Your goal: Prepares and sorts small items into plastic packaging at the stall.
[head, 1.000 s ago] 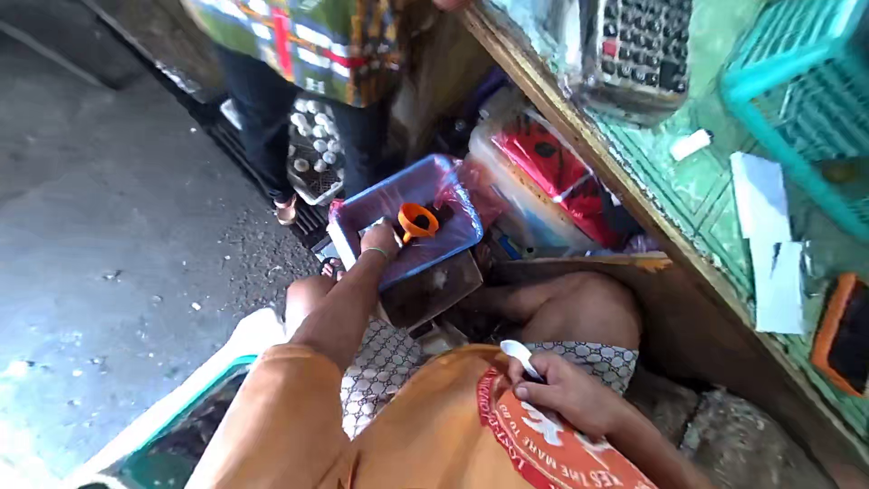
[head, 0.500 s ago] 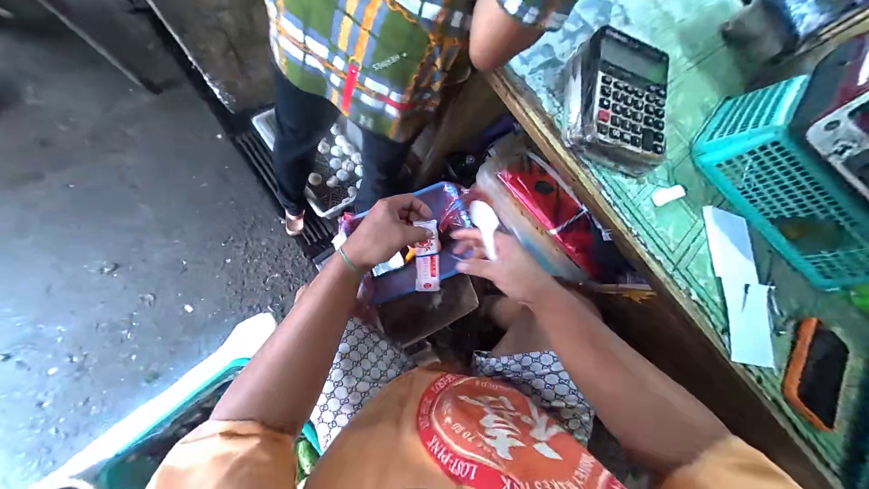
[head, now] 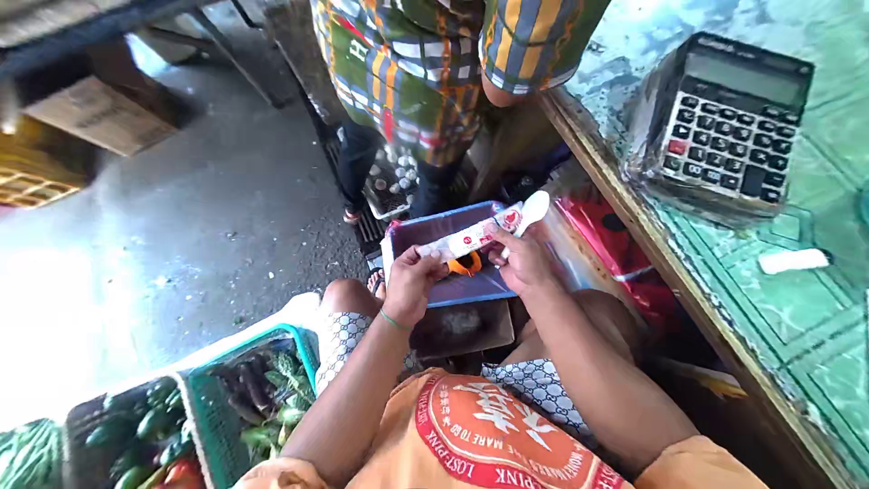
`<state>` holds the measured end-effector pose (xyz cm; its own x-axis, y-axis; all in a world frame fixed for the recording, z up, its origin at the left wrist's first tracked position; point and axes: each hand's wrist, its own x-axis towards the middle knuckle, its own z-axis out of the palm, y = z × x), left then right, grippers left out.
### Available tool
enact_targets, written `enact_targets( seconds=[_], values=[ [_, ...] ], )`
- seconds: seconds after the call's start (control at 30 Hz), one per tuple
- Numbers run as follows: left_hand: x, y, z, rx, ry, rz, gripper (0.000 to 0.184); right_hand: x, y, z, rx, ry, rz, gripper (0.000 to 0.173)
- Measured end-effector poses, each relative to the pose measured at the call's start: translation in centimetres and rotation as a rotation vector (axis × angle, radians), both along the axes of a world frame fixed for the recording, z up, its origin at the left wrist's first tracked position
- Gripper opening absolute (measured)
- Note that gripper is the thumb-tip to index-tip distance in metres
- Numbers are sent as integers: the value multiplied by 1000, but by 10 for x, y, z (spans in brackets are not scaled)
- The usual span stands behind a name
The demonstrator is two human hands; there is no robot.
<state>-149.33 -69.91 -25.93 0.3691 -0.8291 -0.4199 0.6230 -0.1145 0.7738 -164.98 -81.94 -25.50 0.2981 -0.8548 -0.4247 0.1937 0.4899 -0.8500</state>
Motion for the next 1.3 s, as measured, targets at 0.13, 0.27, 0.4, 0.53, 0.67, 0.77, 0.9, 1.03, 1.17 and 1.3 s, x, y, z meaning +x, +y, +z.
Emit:
enact_targets(
  seconds=[0.13, 0.27, 0.4, 0.53, 0.67, 0.77, 0.9, 1.03, 1.17, 1.3],
  values=[
    [11, 20, 10, -37, -240, 61, 19, -19, 12, 9, -45, -78, 61, 14],
    [3, 33, 17, -65, -287, 45, 8, -40, 24, 19, -79, -46, 40, 21],
    [-5, 35, 20, -70, -267, 125, 25, -64, 29, 25, -125, -35, 35, 21],
    [-11, 33, 25, -63, -267, 167, 23, -70, 32, 26, -232, 61, -10, 11],
    [-16, 34, 27, -66, -257, 178, 15, -66, 35, 28, -280, 68, -16, 14],
    [-16, 34, 27, -80, -236, 209, 15, -72, 35, 31, -271, -30, 75, 17],
    [-11, 38, 31, -103, -236, 222, 18, -71, 34, 30, -308, -19, 155, 16],
    [-16, 39, 28, -97, -252, 136, 20, -75, 38, 30, -388, -47, 108, 18],
    [-24, 35, 36, -82, -250, 94, 26, -76, 42, 29, -450, -92, 242, 16],
    [-15, 32, 56, -99, -280, 150, 25, -77, 32, 24, -462, -85, 426, 16]
  ],
)
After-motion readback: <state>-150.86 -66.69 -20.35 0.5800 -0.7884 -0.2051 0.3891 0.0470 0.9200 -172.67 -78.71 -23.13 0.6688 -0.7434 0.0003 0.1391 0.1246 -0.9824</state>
